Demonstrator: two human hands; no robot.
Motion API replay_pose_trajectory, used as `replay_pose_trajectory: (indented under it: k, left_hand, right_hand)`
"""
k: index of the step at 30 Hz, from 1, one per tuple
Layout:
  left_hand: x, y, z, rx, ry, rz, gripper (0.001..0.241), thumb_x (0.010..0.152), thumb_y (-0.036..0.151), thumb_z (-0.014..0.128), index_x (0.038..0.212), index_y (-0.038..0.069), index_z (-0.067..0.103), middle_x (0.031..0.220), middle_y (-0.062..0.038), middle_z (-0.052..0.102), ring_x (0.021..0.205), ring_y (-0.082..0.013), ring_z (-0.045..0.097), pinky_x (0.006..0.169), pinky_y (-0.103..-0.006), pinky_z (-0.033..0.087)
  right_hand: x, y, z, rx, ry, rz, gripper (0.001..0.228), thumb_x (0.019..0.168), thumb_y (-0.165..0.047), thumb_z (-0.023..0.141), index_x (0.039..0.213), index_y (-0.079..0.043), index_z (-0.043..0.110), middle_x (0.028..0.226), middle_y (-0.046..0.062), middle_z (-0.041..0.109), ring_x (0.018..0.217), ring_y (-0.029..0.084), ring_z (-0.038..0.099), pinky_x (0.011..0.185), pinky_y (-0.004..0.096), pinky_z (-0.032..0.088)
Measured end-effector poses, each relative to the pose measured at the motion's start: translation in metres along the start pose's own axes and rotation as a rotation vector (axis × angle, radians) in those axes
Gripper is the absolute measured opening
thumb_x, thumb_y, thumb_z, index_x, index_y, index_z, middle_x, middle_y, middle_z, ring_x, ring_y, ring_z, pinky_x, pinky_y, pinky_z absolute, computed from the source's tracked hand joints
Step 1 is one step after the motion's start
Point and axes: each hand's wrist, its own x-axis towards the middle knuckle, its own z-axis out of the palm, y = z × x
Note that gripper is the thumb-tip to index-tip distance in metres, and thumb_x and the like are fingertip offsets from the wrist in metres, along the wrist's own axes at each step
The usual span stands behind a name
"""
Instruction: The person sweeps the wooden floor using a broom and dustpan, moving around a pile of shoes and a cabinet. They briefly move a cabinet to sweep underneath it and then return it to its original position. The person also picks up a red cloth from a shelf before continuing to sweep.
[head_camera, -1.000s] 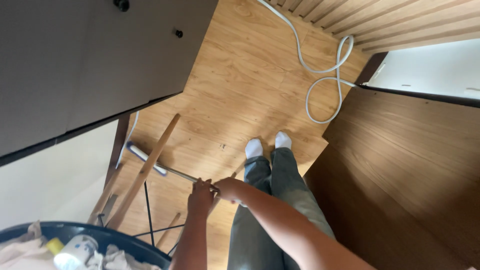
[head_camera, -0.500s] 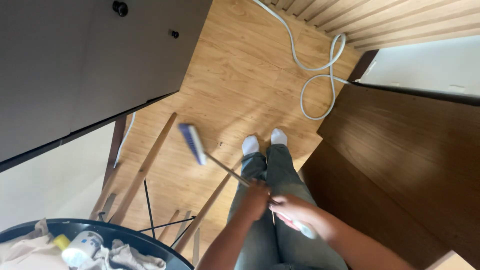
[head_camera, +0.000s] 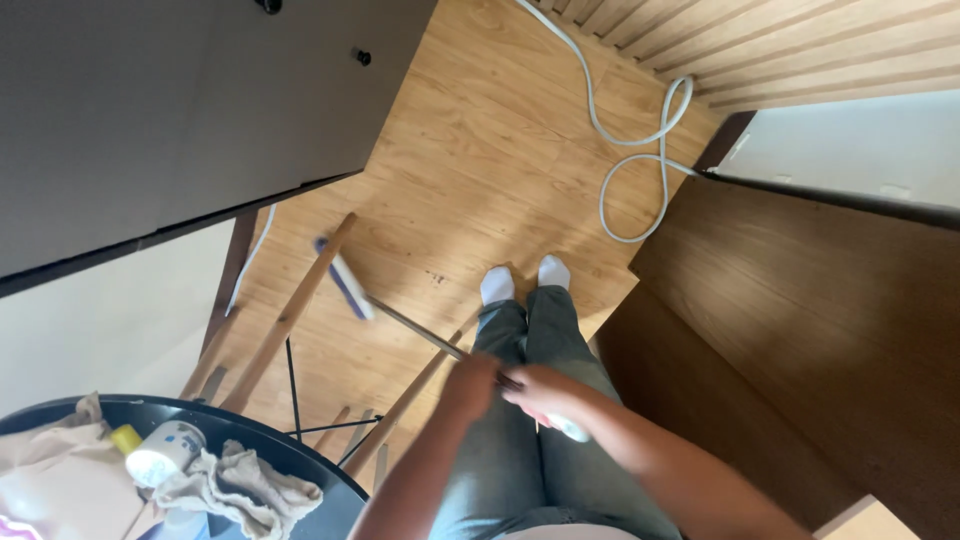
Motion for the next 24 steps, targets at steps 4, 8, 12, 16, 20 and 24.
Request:
replay_pose_trajectory:
  k: [4, 8, 12, 16, 20, 24]
  left_hand:
    - [0.013, -0.042, 0.02, 0.27, 0.215, -0.155, 0.03, 0.085, 0.015, 0.067, 0.115, 0.012, 0.066, 0.14, -0.016, 0.056, 0.112, -0.044, 0.057, 0.087, -0.0539, 0.055]
    - [-0.006, -0.002, -0.015, -0.071, 0.062, -0.221, 0.013, 0.099, 0.015, 0.051, 0.112, 0.015, 0.051, 0.12, -0.01, 0.059, 0.111, -0.0368, 0.06, 0.092, -0.0522, 0.052]
    - [-0.004, 0.039, 0.017, -0.816, 0.038, -0.433, 0.035, 0.101, 0.034, 0.039, 0.101, 0.005, 0.06, 0.085, -0.012, 0.063, 0.074, -0.0238, 0.059, 0.071, -0.0414, 0.05]
    - [0.005, 0.076, 0.058, -0.007, -0.024, 0.155, 0.013, 0.102, 0.015, 0.048, 0.106, 0.007, 0.058, 0.11, -0.021, 0.064, 0.1, -0.0481, 0.062, 0.112, -0.069, 0.028]
    - [-0.002, 0.118, 0.031, 0.214, 0.165, 0.416, 0.018, 0.092, 0.024, 0.068, 0.101, 0.008, 0.065, 0.092, -0.016, 0.069, 0.074, -0.0416, 0.066, 0.101, -0.0671, 0.039]
    - [-0.013, 0.128, -0.017, 0.253, 0.029, 0.406, 0.012, 0.094, 0.015, 0.062, 0.1, 0.007, 0.068, 0.091, -0.018, 0.069, 0.075, -0.0456, 0.067, 0.103, -0.07, 0.039]
  right_hand:
    - [0.035, -0.025, 0.016, 0.246, 0.032, 0.017, 0.023, 0.103, -0.012, 0.051, 0.123, -0.017, 0.063, 0.064, 0.003, 0.053, 0.041, 0.014, 0.043, 0.036, 0.031, 0.03]
    - [0.029, -0.008, 0.014, 0.236, -0.025, -0.048, 0.024, 0.106, -0.017, 0.053, 0.126, -0.011, 0.065, 0.06, 0.0, 0.056, 0.041, 0.011, 0.046, 0.036, 0.03, 0.035]
    - [0.009, 0.065, 0.016, 0.442, -0.052, -0.04, 0.02, 0.105, -0.016, 0.052, 0.115, -0.003, 0.063, 0.054, 0.011, 0.056, 0.033, 0.021, 0.041, 0.028, 0.037, 0.033]
    - [-0.058, 0.084, 0.008, 0.53, 0.082, 0.094, 0.02, 0.102, -0.013, 0.056, 0.115, 0.0, 0.064, 0.056, 0.008, 0.055, 0.034, 0.015, 0.041, 0.027, 0.03, 0.03]
    - [-0.123, 0.05, -0.004, 0.179, 0.121, 0.177, 0.02, 0.105, -0.01, 0.052, 0.12, -0.007, 0.065, 0.057, 0.0, 0.055, 0.038, 0.012, 0.049, 0.034, 0.026, 0.04]
    - [-0.14, 0.033, -0.002, 0.233, 0.125, 0.137, 0.018, 0.102, -0.01, 0.053, 0.115, -0.004, 0.063, 0.06, 0.004, 0.058, 0.037, 0.012, 0.046, 0.031, 0.027, 0.034]
